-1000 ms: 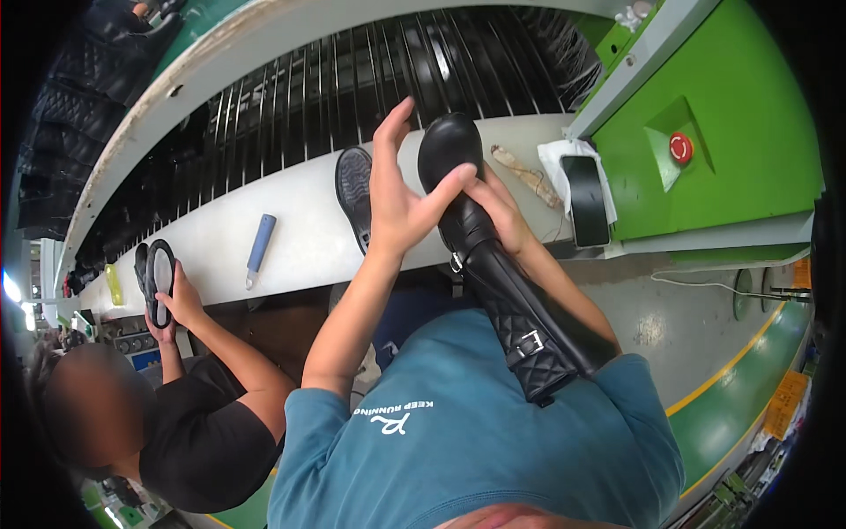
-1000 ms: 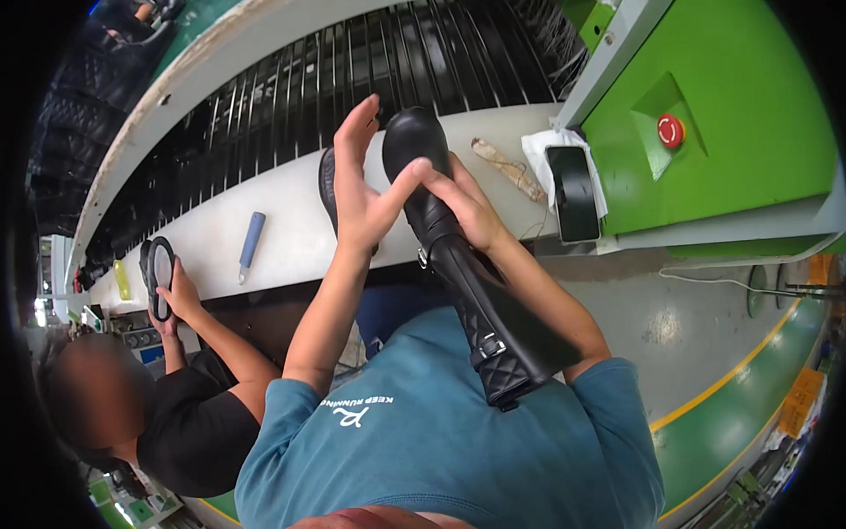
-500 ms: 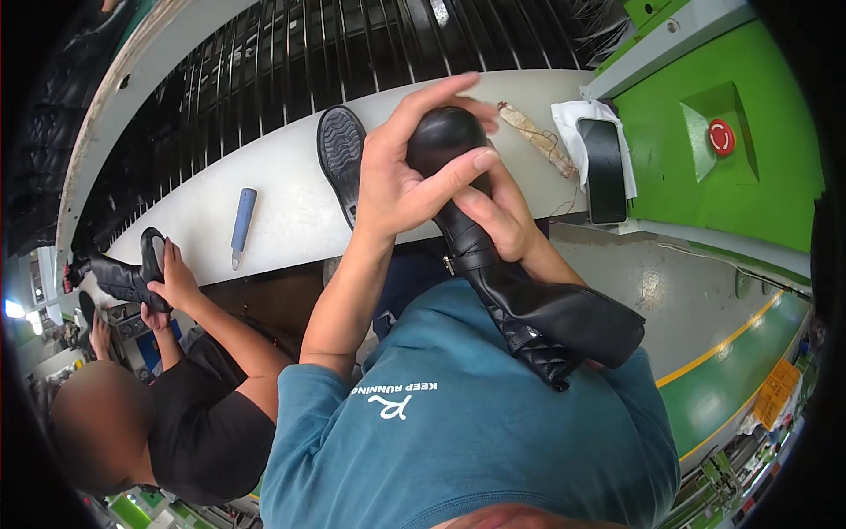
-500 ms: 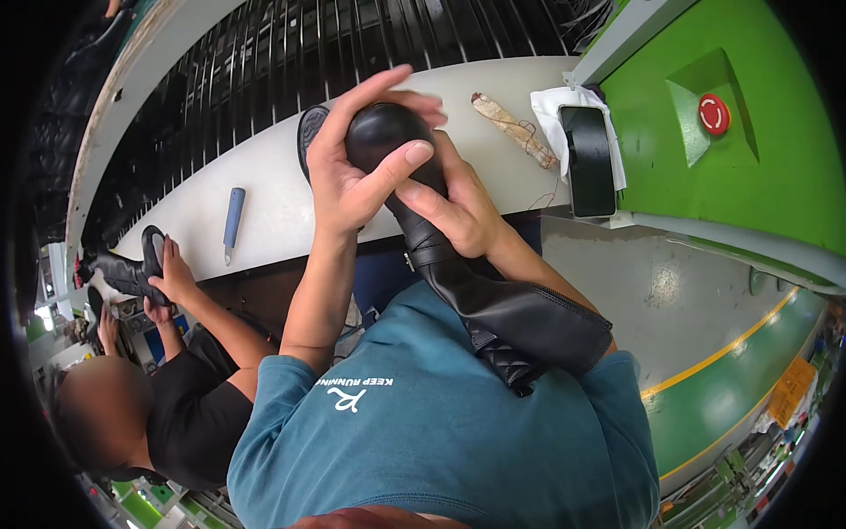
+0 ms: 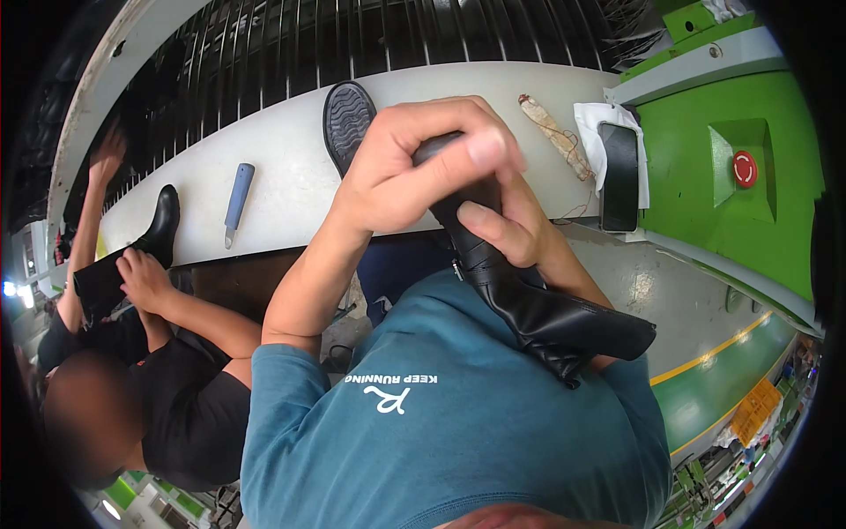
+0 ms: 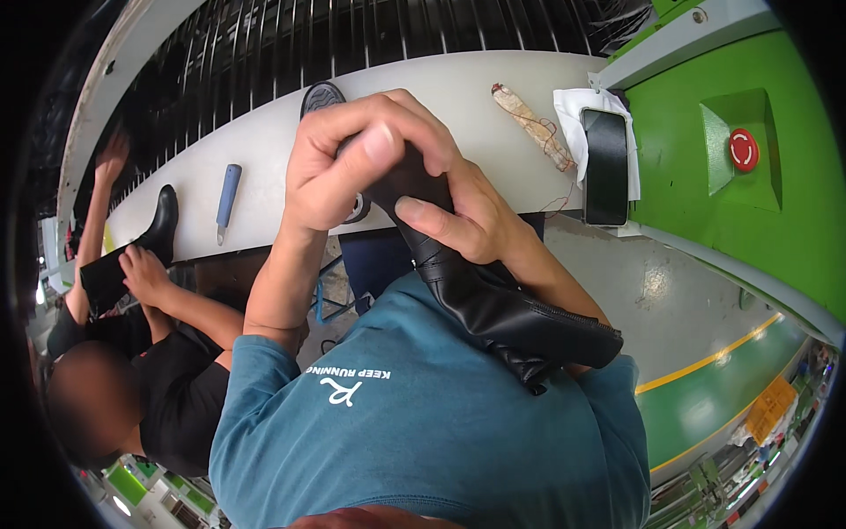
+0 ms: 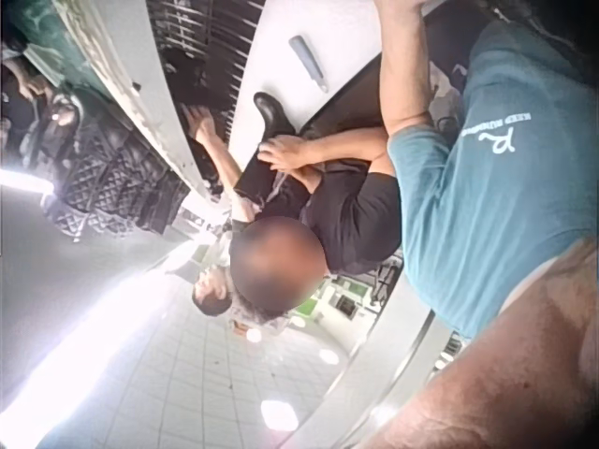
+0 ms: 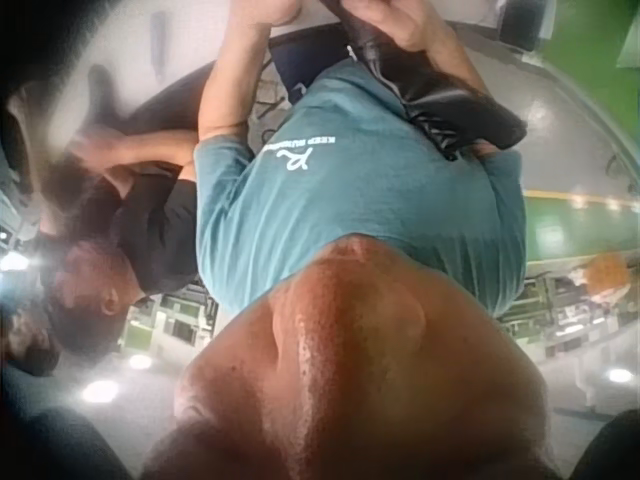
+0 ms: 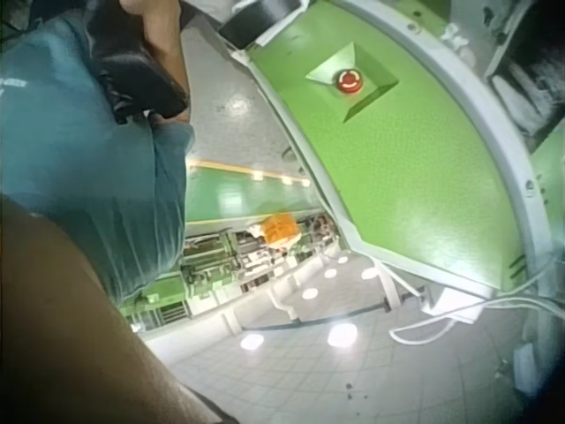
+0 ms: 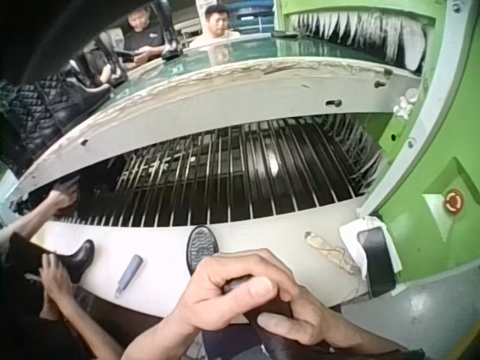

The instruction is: Inspecting and assembling black boots on a manufacturing line.

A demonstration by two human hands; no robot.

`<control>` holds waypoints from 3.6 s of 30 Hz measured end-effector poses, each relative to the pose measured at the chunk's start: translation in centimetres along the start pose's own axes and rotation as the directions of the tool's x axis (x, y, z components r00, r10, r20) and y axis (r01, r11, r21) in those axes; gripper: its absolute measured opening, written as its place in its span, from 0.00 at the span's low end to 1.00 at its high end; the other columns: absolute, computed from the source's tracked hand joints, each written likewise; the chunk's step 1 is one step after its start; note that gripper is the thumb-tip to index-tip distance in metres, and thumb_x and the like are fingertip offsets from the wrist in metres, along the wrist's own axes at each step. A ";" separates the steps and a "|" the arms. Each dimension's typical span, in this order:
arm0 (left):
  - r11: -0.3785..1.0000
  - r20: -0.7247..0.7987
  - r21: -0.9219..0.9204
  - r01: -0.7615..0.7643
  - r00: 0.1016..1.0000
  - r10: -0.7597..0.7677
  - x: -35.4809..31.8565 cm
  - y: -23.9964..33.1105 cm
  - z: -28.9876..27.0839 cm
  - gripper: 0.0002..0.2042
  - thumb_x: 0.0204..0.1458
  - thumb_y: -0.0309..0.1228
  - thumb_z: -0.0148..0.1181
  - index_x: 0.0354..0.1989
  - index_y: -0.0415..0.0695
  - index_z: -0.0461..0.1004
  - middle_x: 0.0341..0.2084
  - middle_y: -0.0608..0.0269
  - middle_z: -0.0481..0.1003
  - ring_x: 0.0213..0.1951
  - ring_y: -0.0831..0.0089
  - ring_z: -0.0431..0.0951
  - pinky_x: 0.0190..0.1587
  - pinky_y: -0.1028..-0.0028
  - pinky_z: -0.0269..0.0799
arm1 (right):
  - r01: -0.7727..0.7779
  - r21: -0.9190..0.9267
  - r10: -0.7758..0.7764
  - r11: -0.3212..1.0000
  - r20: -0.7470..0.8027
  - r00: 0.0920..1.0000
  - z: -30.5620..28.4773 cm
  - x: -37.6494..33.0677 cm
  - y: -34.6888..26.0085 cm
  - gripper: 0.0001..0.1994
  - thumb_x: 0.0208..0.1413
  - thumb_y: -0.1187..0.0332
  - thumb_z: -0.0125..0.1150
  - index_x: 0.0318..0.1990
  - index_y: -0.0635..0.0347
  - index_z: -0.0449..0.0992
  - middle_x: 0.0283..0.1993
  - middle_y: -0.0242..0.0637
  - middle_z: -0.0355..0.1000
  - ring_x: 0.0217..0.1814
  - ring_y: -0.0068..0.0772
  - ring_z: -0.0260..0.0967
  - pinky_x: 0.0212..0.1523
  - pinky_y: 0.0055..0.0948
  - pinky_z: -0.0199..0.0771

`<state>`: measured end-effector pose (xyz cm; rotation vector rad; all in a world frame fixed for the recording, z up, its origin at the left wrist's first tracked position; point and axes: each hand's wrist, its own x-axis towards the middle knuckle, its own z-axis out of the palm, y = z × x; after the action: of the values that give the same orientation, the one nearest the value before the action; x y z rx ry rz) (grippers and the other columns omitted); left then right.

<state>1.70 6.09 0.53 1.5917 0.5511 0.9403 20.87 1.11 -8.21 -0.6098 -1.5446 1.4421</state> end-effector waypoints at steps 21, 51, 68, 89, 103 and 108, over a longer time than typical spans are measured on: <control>0.468 -0.581 0.764 0.443 0.789 0.201 -4.1 -11.4 -12.1 0.32 0.64 0.53 0.69 0.62 0.33 0.81 0.61 0.41 0.80 0.65 0.48 0.78 0.68 0.55 0.74 | -0.275 0.909 0.311 0.313 0.175 0.934 -1.8 -1.0 1.1 0.46 0.70 0.27 0.48 0.65 0.72 0.71 0.49 0.70 0.77 0.39 0.59 0.80 0.40 0.53 0.81; 0.971 -0.430 0.150 -0.184 0.873 0.232 -4.3 -1.2 0.4 0.28 0.60 0.28 0.73 0.68 0.30 0.74 0.56 0.37 0.84 0.58 0.50 0.87 0.63 0.57 0.85 | -0.309 0.302 0.368 0.902 -0.161 0.916 4.2 -3.2 -1.4 0.46 0.61 0.30 0.48 0.62 0.74 0.75 0.44 0.47 0.83 0.41 0.36 0.83 0.41 0.29 0.83; 0.943 -0.436 0.233 -0.237 0.841 0.319 -4.2 -1.5 0.6 0.26 0.57 0.21 0.76 0.64 0.30 0.77 0.55 0.39 0.85 0.56 0.50 0.88 0.60 0.58 0.86 | -0.372 0.270 0.415 0.888 -0.122 0.902 4.2 -2.7 -2.4 0.50 0.62 0.25 0.41 0.64 0.73 0.72 0.46 0.48 0.81 0.45 0.36 0.84 0.46 0.31 0.86; 0.955 -0.401 0.239 -0.174 0.878 0.261 -3.4 1.5 2.7 0.21 0.62 0.28 0.67 0.60 0.30 0.79 0.49 0.39 0.87 0.51 0.51 0.89 0.58 0.56 0.85 | -0.230 0.366 0.261 0.902 -0.035 0.965 1.9 -4.4 -1.9 0.37 0.71 0.43 0.51 0.70 0.71 0.68 0.55 0.42 0.78 0.51 0.26 0.76 0.51 0.26 0.76; 0.329 0.247 0.807 -0.490 0.787 0.566 21.9 10.5 2.1 0.12 0.69 0.33 0.65 0.55 0.44 0.86 0.46 0.51 0.88 0.49 0.51 0.89 0.52 0.60 0.82 | -0.165 0.524 0.199 0.836 -0.010 0.980 -1.1 -4.8 1.0 0.41 0.71 0.38 0.47 0.71 0.73 0.68 0.51 0.48 0.81 0.47 0.36 0.83 0.51 0.34 0.83; 0.170 0.295 0.934 -0.315 0.946 0.135 39.1 8.6 4.6 0.29 0.71 0.59 0.55 0.71 0.54 0.77 0.56 0.49 0.86 0.59 0.43 0.84 0.64 0.50 0.77 | -0.149 0.676 0.129 0.721 0.080 0.988 -1.8 -5.7 4.4 0.47 0.70 0.33 0.51 0.71 0.78 0.67 0.54 0.56 0.80 0.52 0.44 0.83 0.55 0.40 0.84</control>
<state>26.53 31.62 19.46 3.0085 0.9274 0.6214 24.06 -1.87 -14.17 -0.2511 -0.8732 1.9901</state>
